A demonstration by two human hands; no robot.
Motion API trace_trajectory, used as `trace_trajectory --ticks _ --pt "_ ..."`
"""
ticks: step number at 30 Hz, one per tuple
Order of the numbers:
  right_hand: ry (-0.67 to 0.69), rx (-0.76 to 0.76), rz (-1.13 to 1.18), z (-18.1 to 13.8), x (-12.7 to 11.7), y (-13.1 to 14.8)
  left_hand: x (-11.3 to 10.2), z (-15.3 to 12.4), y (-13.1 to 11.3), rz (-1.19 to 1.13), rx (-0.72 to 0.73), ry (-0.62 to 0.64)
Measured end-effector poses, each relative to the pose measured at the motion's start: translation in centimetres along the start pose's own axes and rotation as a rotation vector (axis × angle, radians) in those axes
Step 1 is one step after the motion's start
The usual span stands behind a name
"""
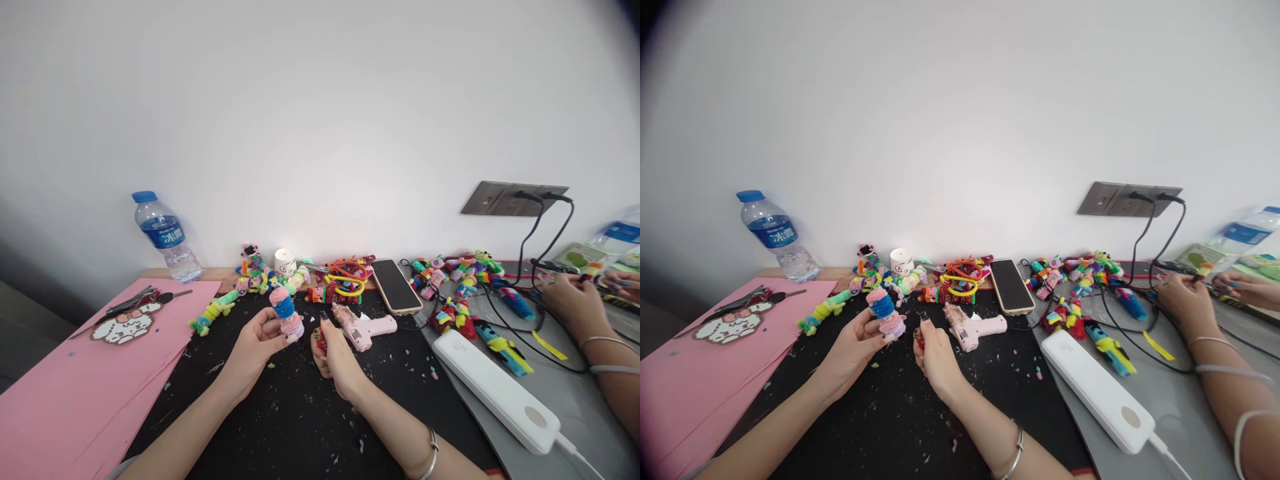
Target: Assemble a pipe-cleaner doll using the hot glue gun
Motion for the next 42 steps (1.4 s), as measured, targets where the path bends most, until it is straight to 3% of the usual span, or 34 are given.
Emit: trace_trajectory --ticks 20,42 --pt "-0.047 0.037 -0.067 -0.3 0.5 0.8 0.2 -0.1 0.6 -0.061 0.025 0.053" --pt "-0.055 0.038 -0.111 -0.3 0.5 0.8 0.1 -0.3 0.5 -0.065 -0.015 0.012"
Point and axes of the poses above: each hand's wrist, its own z-axis towards the middle knuckle, its own x-axis out of the palm, y = z × x, the point moved 5 cm from there along z, towards the middle knuckle, and after that the axes turned 9 degrees about z, right-handed, at the moved point
